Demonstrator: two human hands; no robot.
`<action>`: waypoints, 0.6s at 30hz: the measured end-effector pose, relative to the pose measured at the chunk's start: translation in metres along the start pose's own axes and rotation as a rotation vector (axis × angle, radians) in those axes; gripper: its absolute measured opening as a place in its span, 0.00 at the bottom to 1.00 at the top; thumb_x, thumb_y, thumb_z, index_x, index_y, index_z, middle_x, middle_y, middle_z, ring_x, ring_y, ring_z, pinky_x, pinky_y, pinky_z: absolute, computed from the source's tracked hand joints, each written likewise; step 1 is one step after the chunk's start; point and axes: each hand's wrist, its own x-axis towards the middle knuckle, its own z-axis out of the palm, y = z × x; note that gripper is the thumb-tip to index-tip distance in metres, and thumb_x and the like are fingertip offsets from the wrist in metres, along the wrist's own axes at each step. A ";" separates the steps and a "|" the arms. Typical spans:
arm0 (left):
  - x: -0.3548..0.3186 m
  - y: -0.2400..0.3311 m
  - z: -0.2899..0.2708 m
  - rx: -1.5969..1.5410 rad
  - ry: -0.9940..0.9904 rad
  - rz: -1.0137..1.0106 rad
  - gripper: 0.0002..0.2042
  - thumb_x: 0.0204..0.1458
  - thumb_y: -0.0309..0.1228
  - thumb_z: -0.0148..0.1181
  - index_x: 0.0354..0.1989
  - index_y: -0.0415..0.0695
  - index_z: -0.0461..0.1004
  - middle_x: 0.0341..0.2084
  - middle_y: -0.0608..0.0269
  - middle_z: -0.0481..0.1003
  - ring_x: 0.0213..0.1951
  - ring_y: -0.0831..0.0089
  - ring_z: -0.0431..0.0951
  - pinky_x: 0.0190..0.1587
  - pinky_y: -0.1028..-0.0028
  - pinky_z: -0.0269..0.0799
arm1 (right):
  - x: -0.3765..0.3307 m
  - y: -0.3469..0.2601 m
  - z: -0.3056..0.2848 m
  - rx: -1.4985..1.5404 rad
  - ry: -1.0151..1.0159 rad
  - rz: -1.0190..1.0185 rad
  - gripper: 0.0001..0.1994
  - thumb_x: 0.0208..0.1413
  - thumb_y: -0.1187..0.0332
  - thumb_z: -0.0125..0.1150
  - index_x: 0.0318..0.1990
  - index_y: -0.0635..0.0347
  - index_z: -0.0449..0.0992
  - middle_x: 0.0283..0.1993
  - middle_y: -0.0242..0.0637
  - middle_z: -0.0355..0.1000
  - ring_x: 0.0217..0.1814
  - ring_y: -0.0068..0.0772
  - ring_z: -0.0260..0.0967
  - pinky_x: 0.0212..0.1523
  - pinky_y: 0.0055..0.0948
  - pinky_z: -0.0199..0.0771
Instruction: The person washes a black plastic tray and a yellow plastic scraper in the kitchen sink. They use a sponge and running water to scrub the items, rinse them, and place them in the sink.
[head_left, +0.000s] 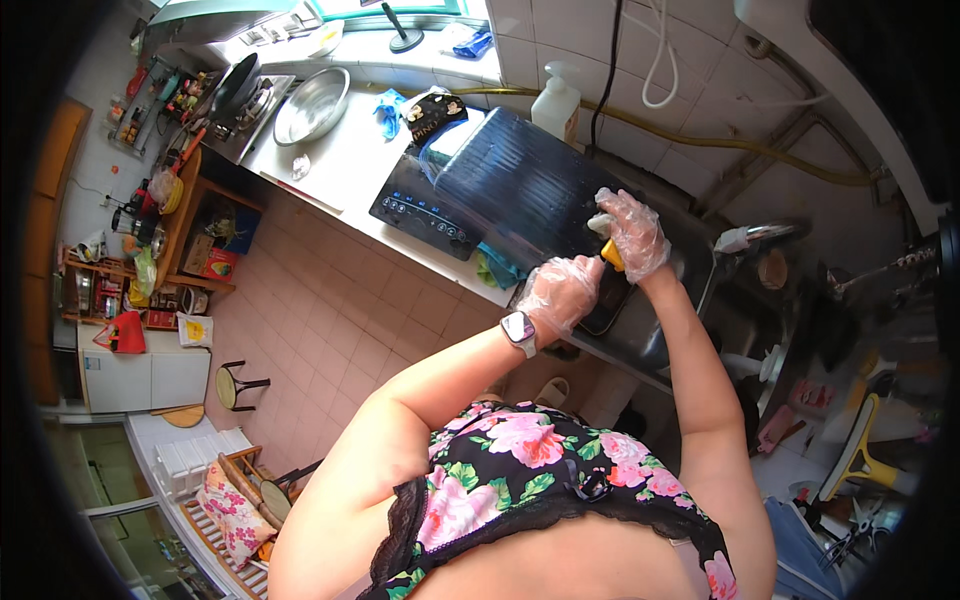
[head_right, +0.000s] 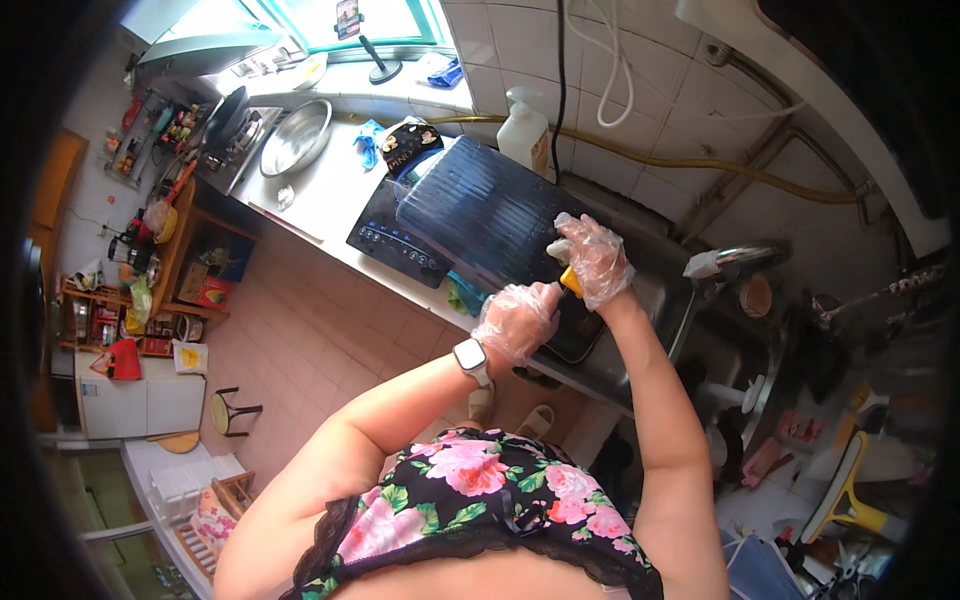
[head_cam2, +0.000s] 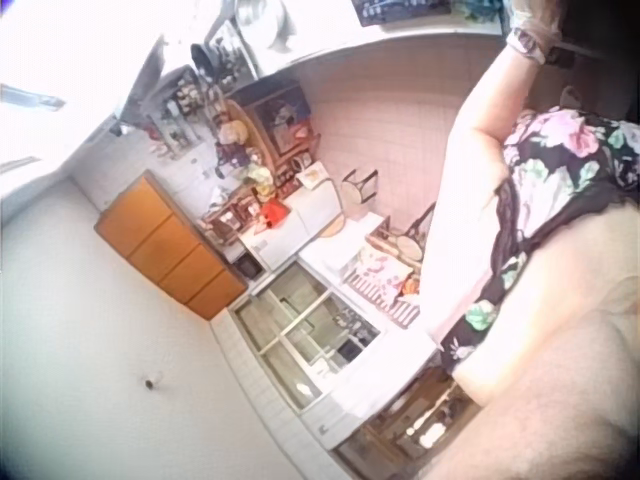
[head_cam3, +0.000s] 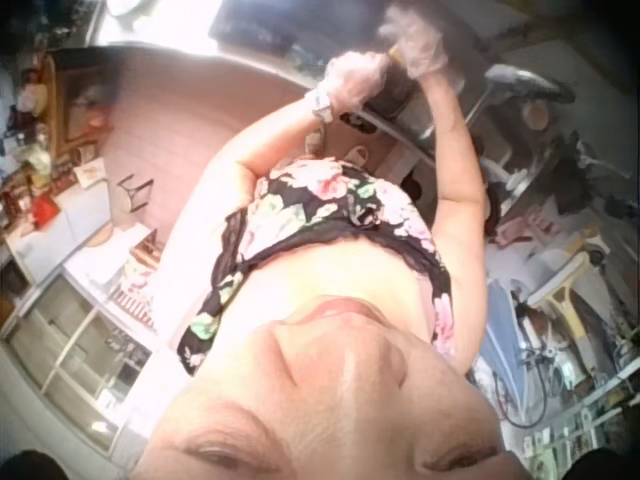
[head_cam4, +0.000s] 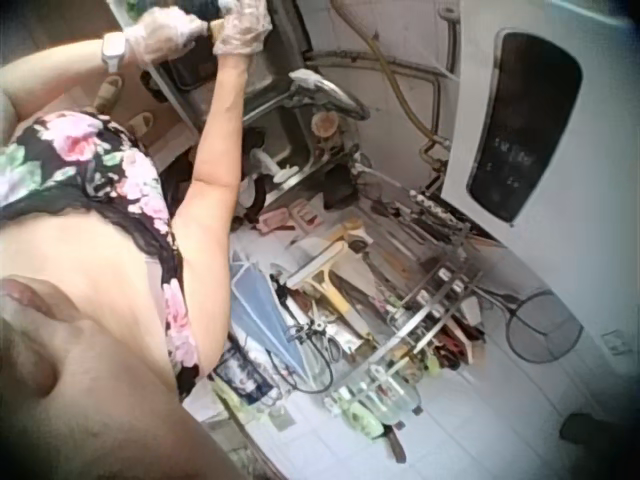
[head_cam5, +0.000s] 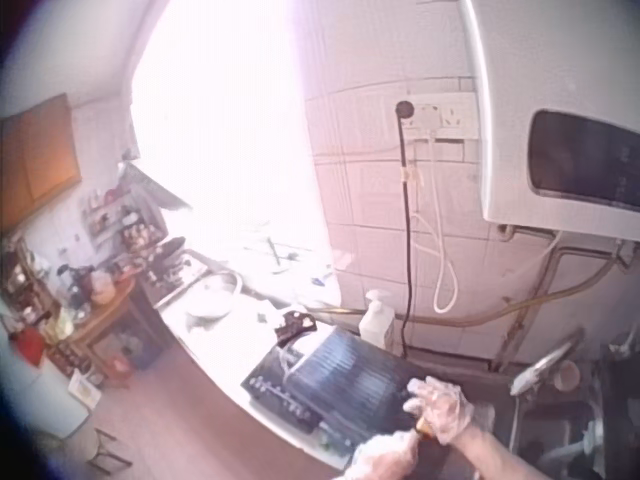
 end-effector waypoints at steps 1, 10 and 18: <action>-0.001 -0.002 0.002 -0.007 0.053 0.034 0.11 0.48 0.32 0.63 0.35 0.45 0.68 0.24 0.57 0.72 0.26 0.55 0.76 0.26 0.59 0.73 | 0.008 -0.004 0.006 0.047 -0.025 0.038 0.15 0.55 0.73 0.59 0.50 0.56 0.78 0.52 0.38 0.78 0.56 0.48 0.74 0.55 0.42 0.73; -0.020 -0.037 -0.005 -0.281 -0.047 0.305 0.13 0.49 0.27 0.59 0.43 0.39 0.71 0.30 0.50 0.75 0.33 0.52 0.78 0.35 0.58 0.75 | 0.104 -0.052 0.102 0.214 -0.135 -0.251 0.16 0.57 0.70 0.59 0.53 0.50 0.77 0.55 0.35 0.77 0.62 0.51 0.70 0.58 0.45 0.73; -0.013 -0.052 -0.010 -0.246 -0.229 0.451 0.17 0.46 0.27 0.59 0.47 0.40 0.73 0.35 0.52 0.75 0.37 0.54 0.78 0.38 0.59 0.75 | 0.155 -0.002 0.139 -0.258 0.094 -0.126 0.18 0.58 0.57 0.55 0.51 0.54 0.79 0.60 0.43 0.72 0.63 0.45 0.69 0.63 0.42 0.67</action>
